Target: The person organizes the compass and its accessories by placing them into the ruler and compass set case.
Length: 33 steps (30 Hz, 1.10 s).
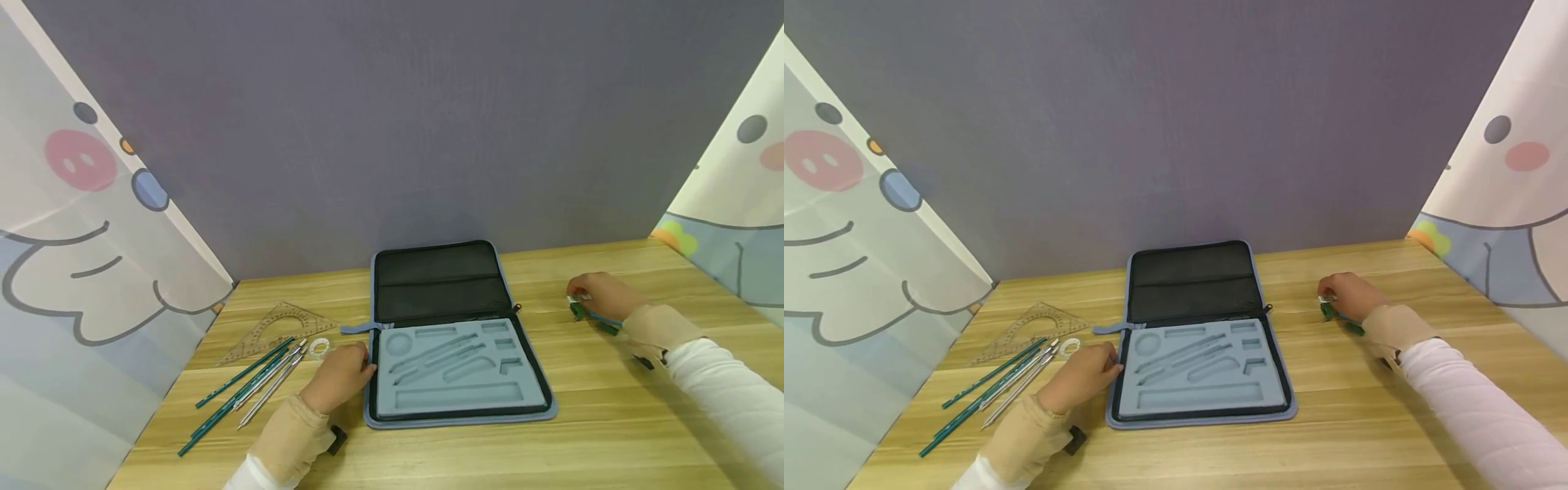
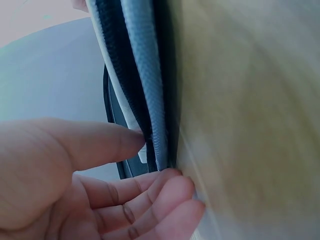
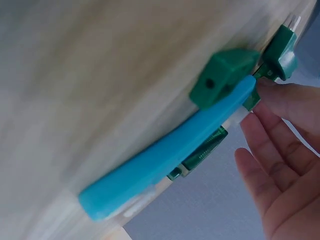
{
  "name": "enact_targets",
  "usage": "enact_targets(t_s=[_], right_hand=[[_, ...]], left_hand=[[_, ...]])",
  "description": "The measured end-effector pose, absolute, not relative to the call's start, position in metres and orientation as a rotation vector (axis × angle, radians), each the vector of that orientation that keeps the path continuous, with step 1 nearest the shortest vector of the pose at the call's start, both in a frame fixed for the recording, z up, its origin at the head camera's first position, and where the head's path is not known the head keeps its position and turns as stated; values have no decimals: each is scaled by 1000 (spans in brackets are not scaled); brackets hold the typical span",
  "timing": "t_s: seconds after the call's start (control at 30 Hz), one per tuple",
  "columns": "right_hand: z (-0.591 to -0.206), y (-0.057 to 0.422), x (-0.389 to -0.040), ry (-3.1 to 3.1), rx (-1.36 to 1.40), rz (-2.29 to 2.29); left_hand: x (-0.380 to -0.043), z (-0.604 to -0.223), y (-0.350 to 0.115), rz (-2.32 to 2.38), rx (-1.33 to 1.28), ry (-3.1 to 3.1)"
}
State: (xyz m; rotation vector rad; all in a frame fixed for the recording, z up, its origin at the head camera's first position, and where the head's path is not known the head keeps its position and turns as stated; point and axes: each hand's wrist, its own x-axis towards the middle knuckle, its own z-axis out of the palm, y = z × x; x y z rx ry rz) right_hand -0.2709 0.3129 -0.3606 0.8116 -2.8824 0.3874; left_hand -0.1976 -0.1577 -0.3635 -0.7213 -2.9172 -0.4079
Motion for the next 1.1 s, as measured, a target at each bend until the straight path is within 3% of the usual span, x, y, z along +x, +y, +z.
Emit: enact_targets(t_s=[1.1], right_hand=[[-341, 281, -262, -2913, 823, 428]], left_hand=[[-198, -363, -158, -443, -708, -2941]])
